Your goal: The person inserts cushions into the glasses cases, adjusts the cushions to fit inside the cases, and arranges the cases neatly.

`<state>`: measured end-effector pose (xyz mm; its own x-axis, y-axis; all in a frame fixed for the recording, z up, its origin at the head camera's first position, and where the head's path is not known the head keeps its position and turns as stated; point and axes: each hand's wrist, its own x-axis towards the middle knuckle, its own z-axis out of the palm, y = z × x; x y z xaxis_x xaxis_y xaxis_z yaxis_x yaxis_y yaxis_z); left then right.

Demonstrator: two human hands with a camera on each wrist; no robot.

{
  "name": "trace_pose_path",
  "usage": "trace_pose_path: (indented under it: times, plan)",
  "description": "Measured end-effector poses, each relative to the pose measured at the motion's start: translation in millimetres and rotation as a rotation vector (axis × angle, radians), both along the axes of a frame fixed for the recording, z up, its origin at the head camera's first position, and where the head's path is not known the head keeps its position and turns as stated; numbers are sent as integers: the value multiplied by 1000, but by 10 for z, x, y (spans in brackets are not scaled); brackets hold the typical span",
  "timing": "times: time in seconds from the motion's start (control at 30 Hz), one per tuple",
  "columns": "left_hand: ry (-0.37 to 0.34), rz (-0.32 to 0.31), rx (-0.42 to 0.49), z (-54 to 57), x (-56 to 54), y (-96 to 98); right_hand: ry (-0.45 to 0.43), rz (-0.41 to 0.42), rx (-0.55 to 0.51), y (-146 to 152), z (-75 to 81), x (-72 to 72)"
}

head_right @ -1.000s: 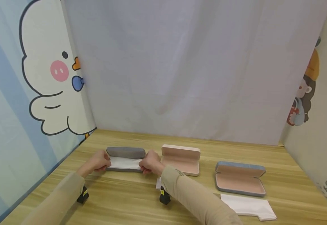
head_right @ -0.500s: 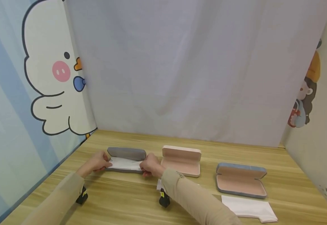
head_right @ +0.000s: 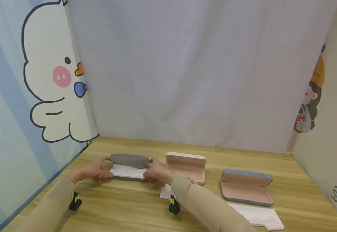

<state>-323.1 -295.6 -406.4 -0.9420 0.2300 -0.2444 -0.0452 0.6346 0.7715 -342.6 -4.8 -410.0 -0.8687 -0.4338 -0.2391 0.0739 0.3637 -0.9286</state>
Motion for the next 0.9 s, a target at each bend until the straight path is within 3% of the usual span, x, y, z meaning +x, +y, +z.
trace_pose_path:
  times: [0.13, 0.27, 0.63, 0.9]
  plan:
    - [-20, -79, 55, -24, 3, -30, -29, 48, 13, 20, -4, 20]
    - [-7, -110, 77, -64, -5, -30, -37, 47, 12, 16, -17, 35]
    - [15, -51, 40, -114, -21, -1, -47, 19, -60, -23, -110, 19]
    - [66, -4, -78, -147, -30, 87, -26, 13, -109, -74, -162, 36]
